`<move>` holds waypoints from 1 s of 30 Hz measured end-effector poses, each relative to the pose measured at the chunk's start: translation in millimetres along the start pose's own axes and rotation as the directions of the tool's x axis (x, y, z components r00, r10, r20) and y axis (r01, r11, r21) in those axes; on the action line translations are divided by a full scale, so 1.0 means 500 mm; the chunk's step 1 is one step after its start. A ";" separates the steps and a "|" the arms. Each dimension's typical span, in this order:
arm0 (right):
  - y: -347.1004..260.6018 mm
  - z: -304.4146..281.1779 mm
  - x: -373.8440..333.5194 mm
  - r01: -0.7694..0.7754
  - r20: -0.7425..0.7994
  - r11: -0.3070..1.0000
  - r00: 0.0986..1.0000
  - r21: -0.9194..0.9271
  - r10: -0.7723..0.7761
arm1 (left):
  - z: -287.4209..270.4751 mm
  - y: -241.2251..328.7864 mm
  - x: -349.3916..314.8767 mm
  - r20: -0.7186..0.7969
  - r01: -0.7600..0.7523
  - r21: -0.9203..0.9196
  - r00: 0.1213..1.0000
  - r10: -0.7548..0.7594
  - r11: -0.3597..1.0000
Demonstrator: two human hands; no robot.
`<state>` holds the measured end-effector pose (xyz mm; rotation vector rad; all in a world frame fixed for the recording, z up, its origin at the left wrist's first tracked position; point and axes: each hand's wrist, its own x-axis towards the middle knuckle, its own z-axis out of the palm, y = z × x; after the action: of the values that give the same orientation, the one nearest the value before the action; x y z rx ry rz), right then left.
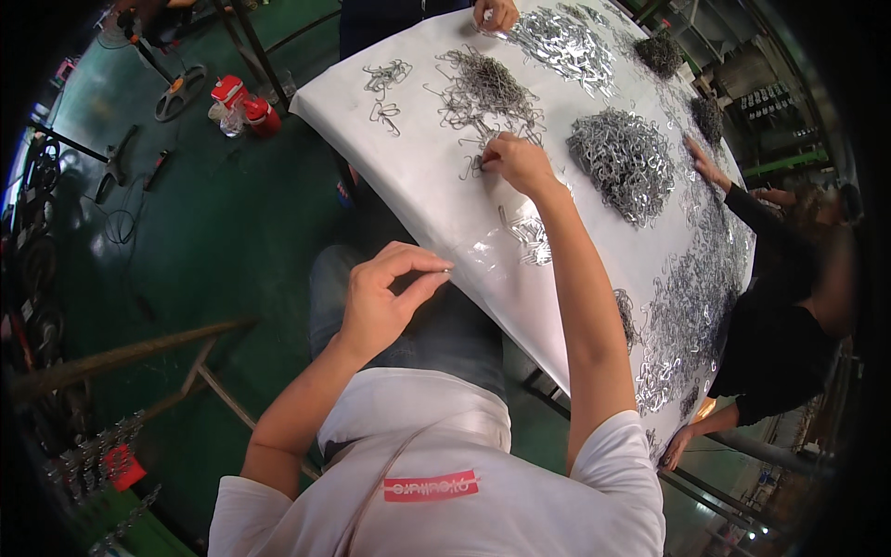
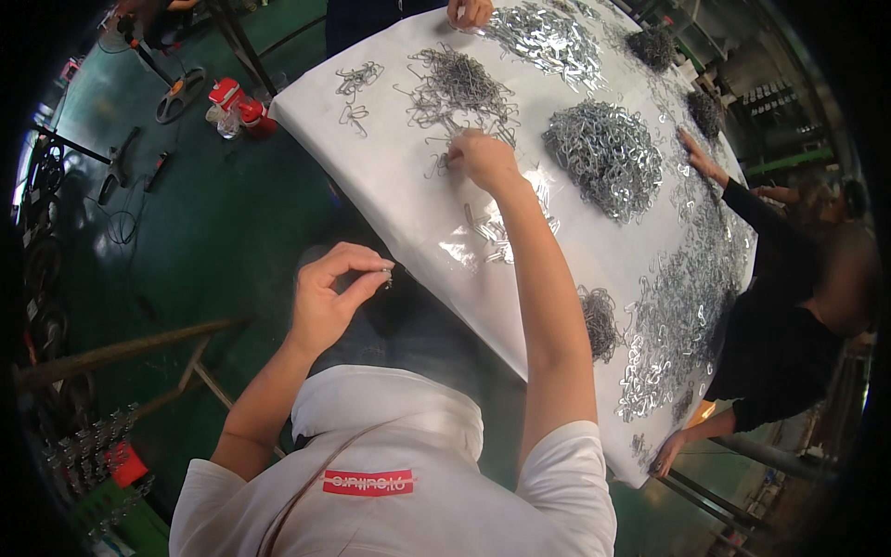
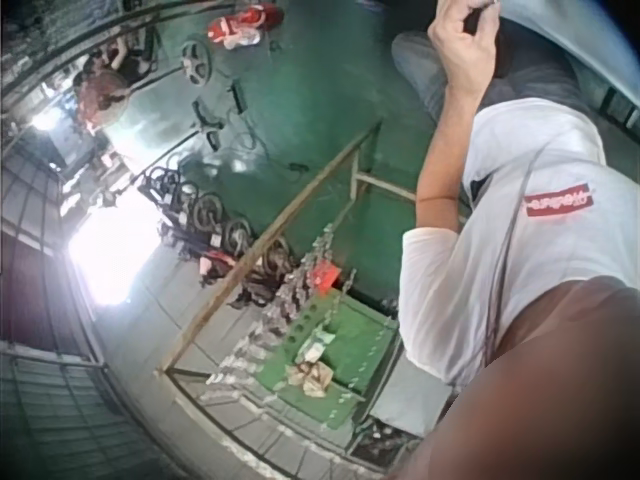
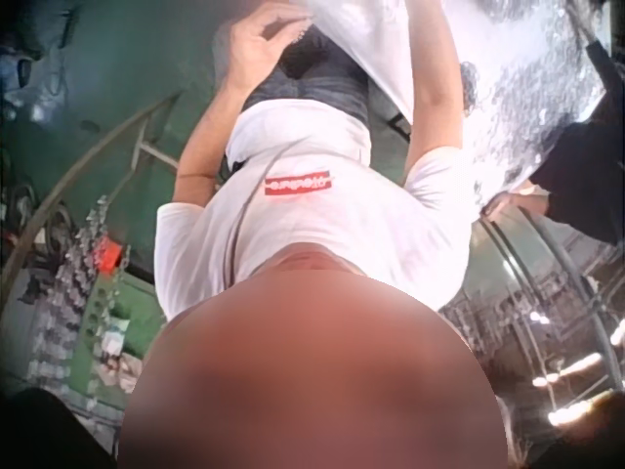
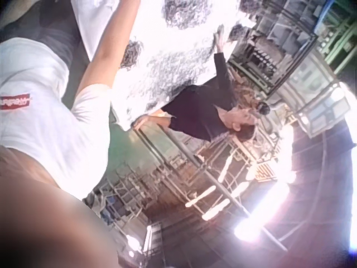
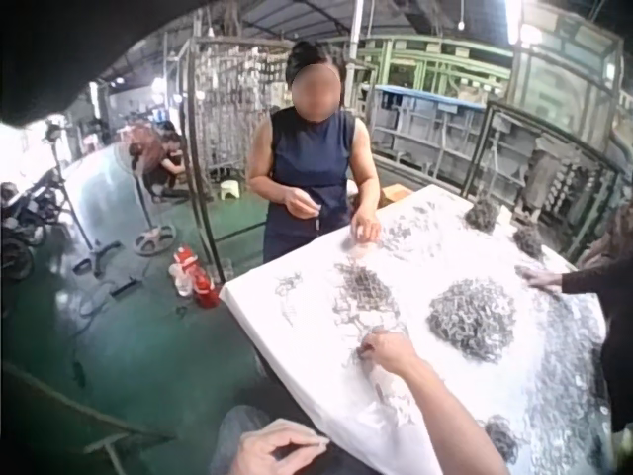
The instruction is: The person repeatedly picks small metal hooks and fasteners from a white table, links them by hand, and places the assembled pieces onto a nearby metal rack. Other workers are visible at the same table performing similar assembly.
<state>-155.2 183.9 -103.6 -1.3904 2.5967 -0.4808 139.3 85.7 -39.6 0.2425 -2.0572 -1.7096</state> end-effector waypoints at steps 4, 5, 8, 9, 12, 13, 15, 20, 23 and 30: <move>0.006 0.002 0.011 0.072 0.132 0.990 0.990 -0.121 -0.056 | -0.003 -0.005 -0.003 0.007 -0.007 -0.002 1.000 0.007 1.000; 0.004 0.001 0.005 0.038 0.066 0.998 0.997 -0.054 -0.034 | -0.002 -0.007 -0.002 0.009 -0.015 0.000 1.000 0.015 1.000; -0.022 -0.004 -0.038 -0.041 -0.065 0.961 0.996 0.275 0.061 | 0.002 -0.013 -0.003 -0.014 -0.009 -0.043 1.000 0.008 0.999; -0.037 -0.009 -0.060 -0.108 -0.032 0.894 0.990 0.435 0.136 | 0.004 -0.014 -0.006 -0.020 0.024 -0.054 0.999 -0.025 0.998; -0.111 -0.024 -0.143 -0.176 0.077 0.484 0.973 0.857 0.217 | 0.009 -0.018 -0.009 -0.038 0.055 -0.023 0.998 -0.056 0.998; -0.142 -0.030 -0.172 -0.195 0.125 0.298 0.964 0.935 0.236 | 0.011 -0.020 -0.010 -0.050 0.063 -0.026 0.997 -0.064 0.998; -0.210 -0.042 -0.230 -0.171 0.123 0.201 0.965 0.965 0.230 | 0.016 -0.023 -0.013 -0.077 0.080 -0.020 0.994 -0.081 0.997; -0.332 -0.054 -0.310 -0.167 0.179 -0.065 0.913 0.984 0.366 | 0.024 -0.021 -0.013 -0.119 0.002 0.021 0.993 0.000 1.000; -0.346 -0.051 -0.316 -0.109 0.127 -0.069 0.917 0.992 0.379 | 0.031 -0.015 -0.013 -0.131 -0.038 0.041 0.990 0.043 0.998; -0.345 -0.013 -0.316 0.026 -0.056 0.069 0.875 0.997 0.480 | 0.042 -0.013 -0.019 -0.122 -0.067 0.012 0.990 0.068 0.998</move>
<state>65.6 227.0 -39.0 -0.2910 1.6434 -2.1108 137.3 106.6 -50.8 0.2700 -1.9610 -1.6063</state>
